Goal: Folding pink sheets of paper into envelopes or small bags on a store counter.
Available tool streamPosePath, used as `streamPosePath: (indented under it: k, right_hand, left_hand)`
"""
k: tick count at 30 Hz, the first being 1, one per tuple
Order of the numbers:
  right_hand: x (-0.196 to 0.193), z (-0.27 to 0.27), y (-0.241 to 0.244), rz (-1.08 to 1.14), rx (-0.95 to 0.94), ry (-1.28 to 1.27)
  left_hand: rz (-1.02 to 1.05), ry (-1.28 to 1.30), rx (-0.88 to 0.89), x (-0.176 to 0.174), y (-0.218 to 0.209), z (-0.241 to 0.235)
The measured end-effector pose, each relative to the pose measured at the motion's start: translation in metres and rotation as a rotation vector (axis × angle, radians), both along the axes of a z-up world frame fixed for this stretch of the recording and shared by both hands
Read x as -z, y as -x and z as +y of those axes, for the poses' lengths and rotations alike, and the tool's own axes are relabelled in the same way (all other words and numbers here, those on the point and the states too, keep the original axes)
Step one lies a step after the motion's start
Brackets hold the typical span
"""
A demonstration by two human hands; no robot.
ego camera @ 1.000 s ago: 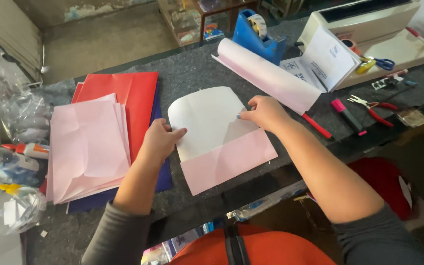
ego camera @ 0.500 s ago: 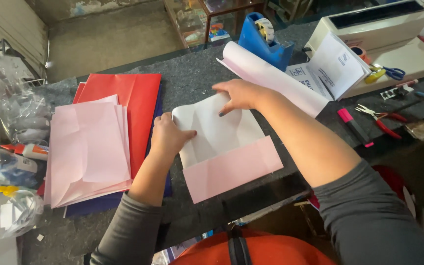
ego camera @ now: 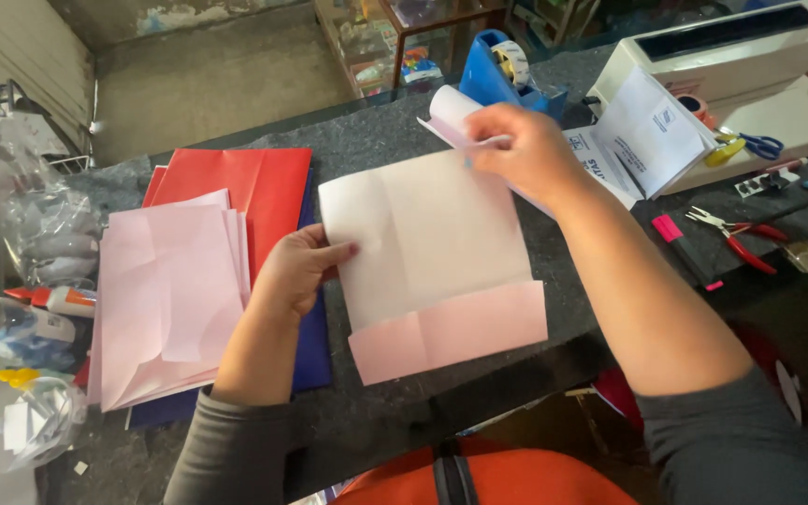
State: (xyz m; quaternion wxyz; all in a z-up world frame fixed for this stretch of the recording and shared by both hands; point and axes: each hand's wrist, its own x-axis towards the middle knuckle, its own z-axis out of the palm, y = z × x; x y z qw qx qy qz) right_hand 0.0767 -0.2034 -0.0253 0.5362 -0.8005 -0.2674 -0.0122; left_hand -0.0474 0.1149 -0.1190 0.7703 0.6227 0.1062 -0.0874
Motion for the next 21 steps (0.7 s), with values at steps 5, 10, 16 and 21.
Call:
streamPosePath:
  k: [5,10,16,21]
  right_hand:
    - [0.063,-0.035,-0.002,0.597,0.067,-0.193]
    - [0.08,-0.039,0.018,0.905,0.013,-0.157]
    - [0.082,-0.049,0.021,0.895,-0.023,-0.179]
    - [0.082,-0.051,0.025,0.792,-0.039,-0.442]
  left_hand:
    - [-0.019,0.014,-0.013,0.0,0.001,0.003]
    - [-0.047,0.013,0.013,-0.004,0.003,0.003]
    - [-0.142,0.155,0.07,-0.018,0.011,-0.003]
    - [-0.148,0.053,0.004,0.004,0.001,0.005]
